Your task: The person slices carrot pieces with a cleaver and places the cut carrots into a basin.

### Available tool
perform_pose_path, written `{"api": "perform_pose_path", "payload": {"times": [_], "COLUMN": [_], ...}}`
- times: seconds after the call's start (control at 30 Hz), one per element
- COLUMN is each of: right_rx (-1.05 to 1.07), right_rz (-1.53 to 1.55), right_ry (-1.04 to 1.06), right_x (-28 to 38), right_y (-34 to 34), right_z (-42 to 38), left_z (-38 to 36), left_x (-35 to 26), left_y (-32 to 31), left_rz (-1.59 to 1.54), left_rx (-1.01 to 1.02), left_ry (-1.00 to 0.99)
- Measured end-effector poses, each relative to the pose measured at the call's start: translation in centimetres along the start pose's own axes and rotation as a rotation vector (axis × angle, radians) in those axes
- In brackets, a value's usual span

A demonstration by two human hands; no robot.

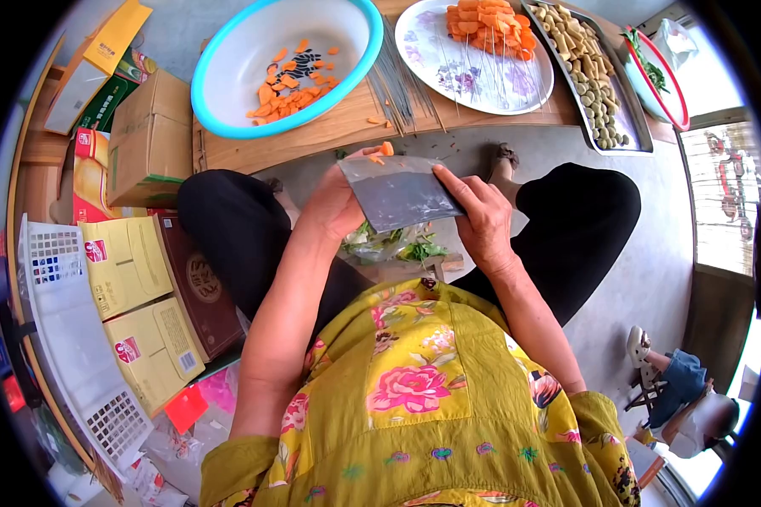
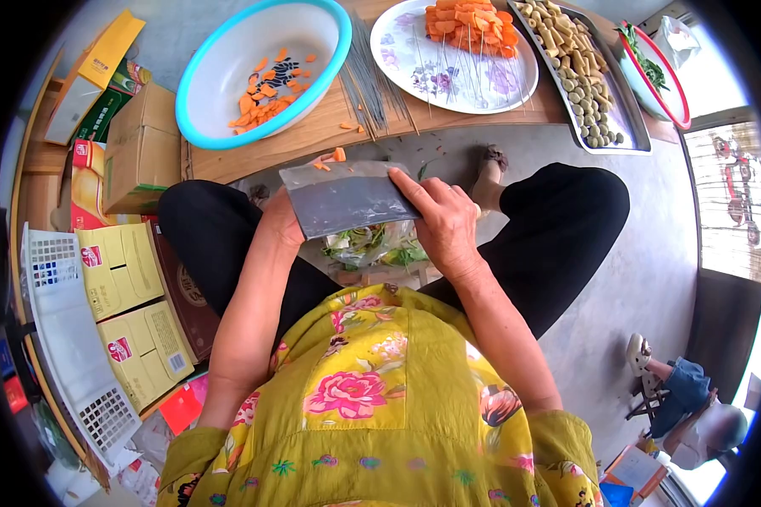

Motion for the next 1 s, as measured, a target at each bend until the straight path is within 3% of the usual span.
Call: {"api": "perform_pose_path", "payload": {"times": [0.67,0.73,1.0], "right_rx": [0.022,0.024,0.069], "right_rz": [-0.007,-0.003,0.034], "right_ry": [-0.011,-0.012,-0.062], "right_x": [-0.4,-0.6,-1.7], "right_y": [-0.2,-0.3,-0.6], "right_z": [0.0,-0.2,-0.6], "left_z": [0.0,-0.1,-0.8], "left_x": [0.2,-0.3,-1.2], "left_y": [0.9,0.4,-0.8], "left_rz": [-0.109,-0.077,-0.009], "left_rx": [0.054,0.154,0.199], "left_ry": [0.039,-0.004,0.023]}}
Point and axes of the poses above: each hand's wrist, its own z-axis towards the middle knuckle, its own y-axis out of the back of the hand, x = y × z, the point moved 6 cm from there along z, towards the middle knuckle, and after that the axes turned 10 degrees about x, right-handed, at the moved point
